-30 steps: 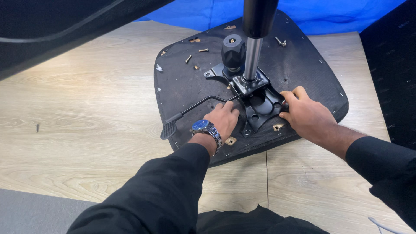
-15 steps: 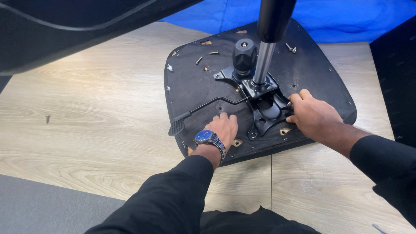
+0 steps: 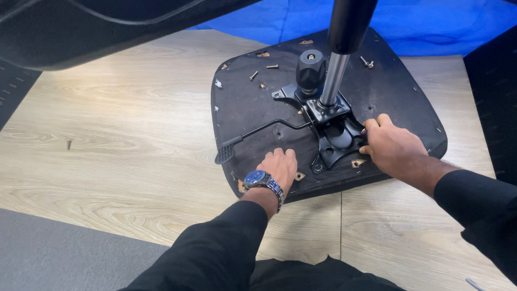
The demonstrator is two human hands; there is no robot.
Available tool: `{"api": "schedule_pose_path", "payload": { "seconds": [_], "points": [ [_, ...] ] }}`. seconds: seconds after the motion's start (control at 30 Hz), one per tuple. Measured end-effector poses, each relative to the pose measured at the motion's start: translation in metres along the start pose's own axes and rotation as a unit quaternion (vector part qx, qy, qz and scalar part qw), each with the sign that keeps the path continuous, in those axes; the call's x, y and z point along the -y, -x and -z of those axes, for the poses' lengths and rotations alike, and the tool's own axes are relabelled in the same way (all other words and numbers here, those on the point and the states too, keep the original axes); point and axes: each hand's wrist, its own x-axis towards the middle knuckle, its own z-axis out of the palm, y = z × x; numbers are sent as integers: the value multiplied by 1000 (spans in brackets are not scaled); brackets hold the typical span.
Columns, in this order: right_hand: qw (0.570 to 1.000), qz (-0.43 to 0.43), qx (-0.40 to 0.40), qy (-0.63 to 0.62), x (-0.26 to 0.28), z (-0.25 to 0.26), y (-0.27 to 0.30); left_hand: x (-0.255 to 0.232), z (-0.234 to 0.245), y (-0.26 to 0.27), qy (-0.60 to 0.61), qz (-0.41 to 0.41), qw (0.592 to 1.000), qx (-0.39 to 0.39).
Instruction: The person assembles an office chair by attaching the seat to the gas lift mechanism. They position the metal mounting plate, align the screw holes, and use a screwdriver to fasten multiple screws into the seat base.
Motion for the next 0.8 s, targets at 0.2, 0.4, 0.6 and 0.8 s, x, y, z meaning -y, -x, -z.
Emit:
{"api": "schedule_pose_path", "payload": {
  "seconds": [0.2, 0.4, 0.6, 0.8],
  "points": [
    [999, -1, 21, 31, 2, 1, 1, -1, 3, 10, 270, 185, 944, -42],
    [1000, 20, -5, 21, 6, -1, 8, -8, -10, 11, 362, 222, 905, -39],
    [1000, -3, -17, 22, 31, -9, 14, -5, -23, 6, 390, 221, 893, -44],
    [1000, 18, -13, 4, 34, -12, 11, -14, -24, 24, 387, 224, 895, -9]
  ]
}}
